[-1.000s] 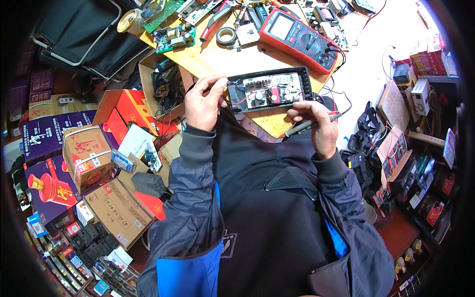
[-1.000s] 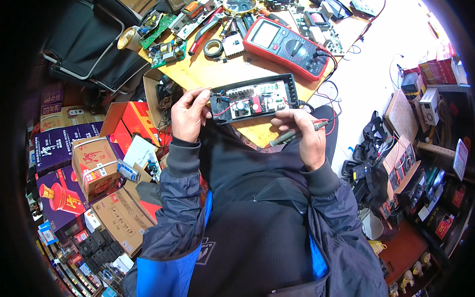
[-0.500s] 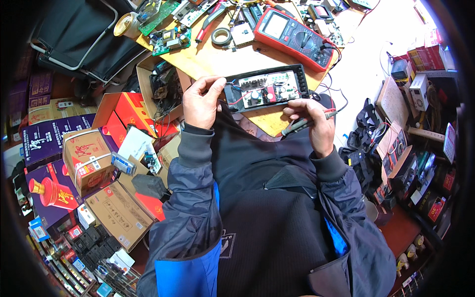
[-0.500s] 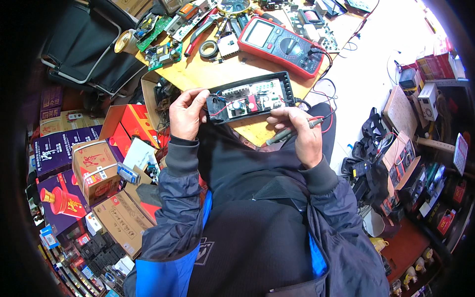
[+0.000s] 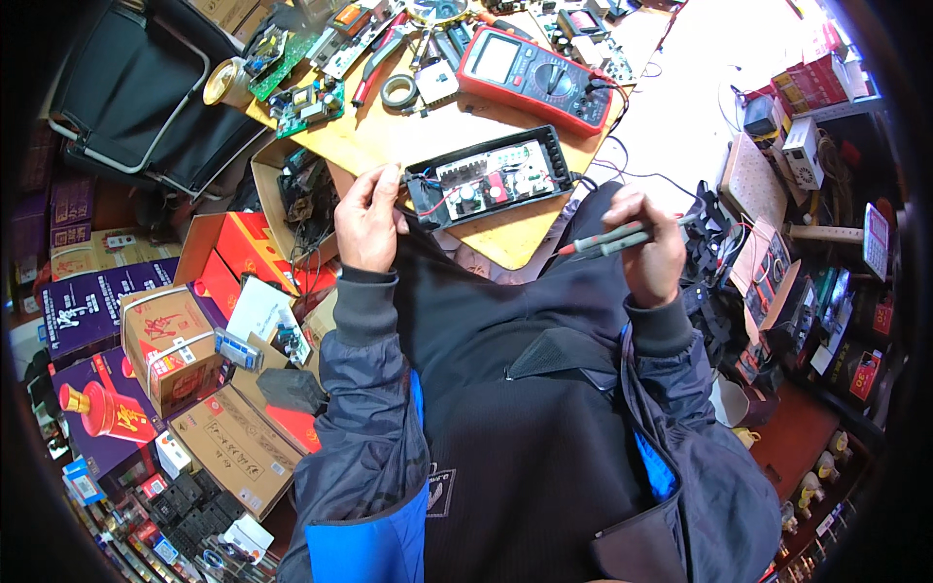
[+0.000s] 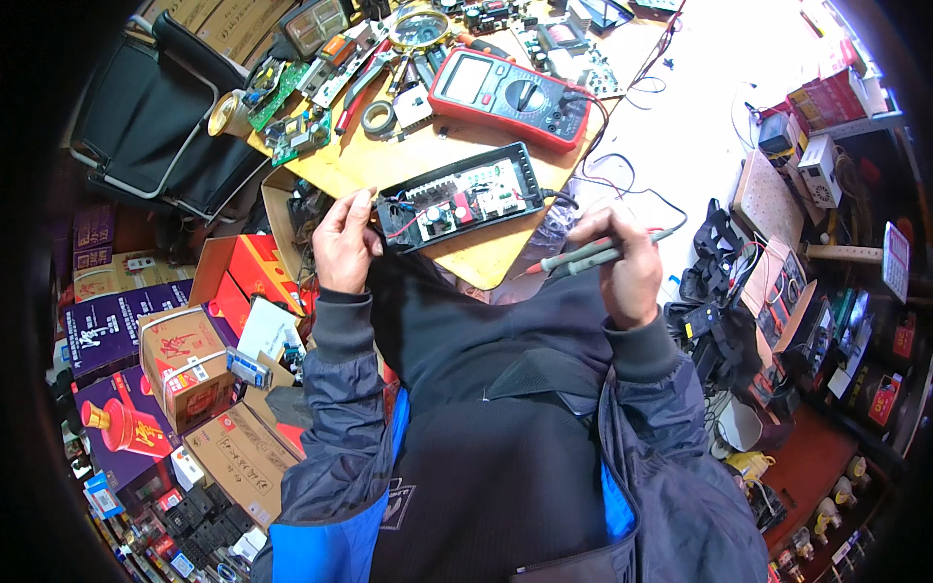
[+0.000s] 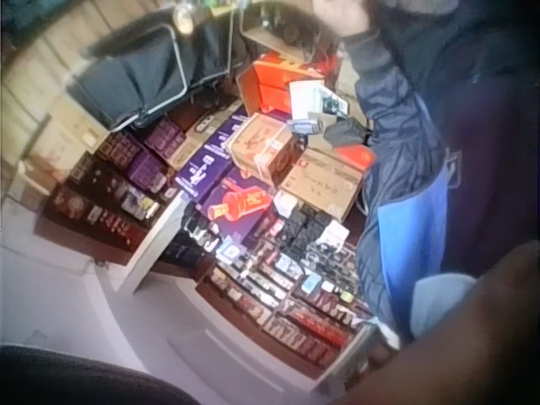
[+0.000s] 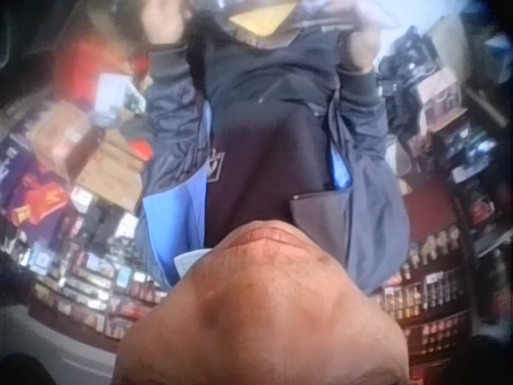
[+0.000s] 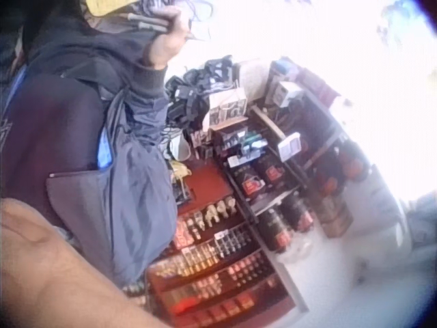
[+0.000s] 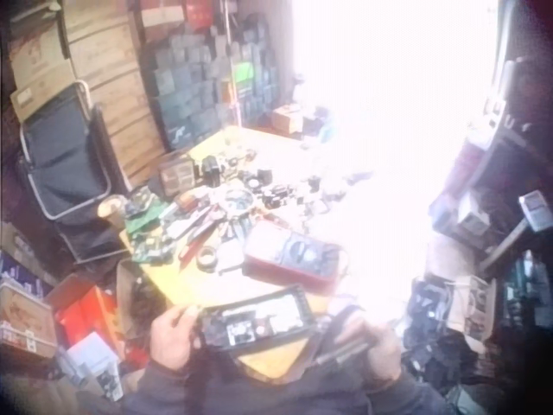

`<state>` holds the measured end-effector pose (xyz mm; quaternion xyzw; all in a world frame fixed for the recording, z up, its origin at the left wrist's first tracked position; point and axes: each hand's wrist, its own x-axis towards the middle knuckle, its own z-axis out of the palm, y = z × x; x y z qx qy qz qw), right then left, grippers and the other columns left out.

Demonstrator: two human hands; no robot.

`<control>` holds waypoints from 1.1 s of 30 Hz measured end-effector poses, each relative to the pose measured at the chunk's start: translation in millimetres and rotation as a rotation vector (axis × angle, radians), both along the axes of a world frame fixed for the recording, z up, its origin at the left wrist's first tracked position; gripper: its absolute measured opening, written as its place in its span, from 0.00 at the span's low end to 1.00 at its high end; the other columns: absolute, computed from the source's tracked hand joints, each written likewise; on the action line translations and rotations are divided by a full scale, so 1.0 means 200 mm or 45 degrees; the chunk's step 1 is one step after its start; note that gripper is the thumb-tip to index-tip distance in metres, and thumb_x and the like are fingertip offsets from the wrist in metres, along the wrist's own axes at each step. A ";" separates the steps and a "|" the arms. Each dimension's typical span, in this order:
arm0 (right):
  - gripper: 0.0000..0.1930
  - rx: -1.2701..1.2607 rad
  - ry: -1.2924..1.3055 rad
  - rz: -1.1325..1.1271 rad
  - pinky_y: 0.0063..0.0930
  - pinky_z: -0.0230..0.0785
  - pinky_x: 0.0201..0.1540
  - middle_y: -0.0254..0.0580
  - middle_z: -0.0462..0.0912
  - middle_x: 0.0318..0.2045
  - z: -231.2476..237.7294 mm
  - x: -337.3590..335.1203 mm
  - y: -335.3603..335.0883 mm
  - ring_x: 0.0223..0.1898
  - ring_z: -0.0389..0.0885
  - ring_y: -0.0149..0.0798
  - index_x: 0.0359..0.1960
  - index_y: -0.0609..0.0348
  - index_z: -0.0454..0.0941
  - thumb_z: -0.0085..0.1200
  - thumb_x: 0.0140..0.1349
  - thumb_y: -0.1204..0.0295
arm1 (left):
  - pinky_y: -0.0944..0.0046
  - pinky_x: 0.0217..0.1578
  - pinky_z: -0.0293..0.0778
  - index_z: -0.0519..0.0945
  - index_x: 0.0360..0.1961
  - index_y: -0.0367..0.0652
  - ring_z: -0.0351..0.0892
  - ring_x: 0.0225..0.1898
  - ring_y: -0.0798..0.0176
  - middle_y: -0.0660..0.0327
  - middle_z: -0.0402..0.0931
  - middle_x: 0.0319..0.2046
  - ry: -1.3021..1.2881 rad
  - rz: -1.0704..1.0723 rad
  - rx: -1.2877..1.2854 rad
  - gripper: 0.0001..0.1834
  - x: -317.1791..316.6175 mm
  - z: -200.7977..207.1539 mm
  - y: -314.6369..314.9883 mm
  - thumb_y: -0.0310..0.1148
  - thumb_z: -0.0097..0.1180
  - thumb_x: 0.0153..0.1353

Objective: The person tests a small electronic device using a multimeter and a magnifying glass. They connect probes to the device, observe the multimeter display, and inspect components closely. The person handles the device, probes, and magnifying glass throughout the clip.

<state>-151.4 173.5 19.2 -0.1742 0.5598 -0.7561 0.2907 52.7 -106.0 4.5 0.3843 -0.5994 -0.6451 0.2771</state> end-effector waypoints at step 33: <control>0.17 0.225 -0.288 0.161 0.28 0.89 0.43 0.48 0.86 0.42 0.15 -0.86 -1.40 0.43 0.92 0.41 0.59 0.68 0.77 0.60 0.76 0.70 | 0.74 0.29 0.71 0.87 0.51 0.37 0.77 0.30 0.76 0.65 0.82 0.44 -0.049 0.103 -0.133 0.10 0.29 -0.02 0.14 0.30 0.60 0.76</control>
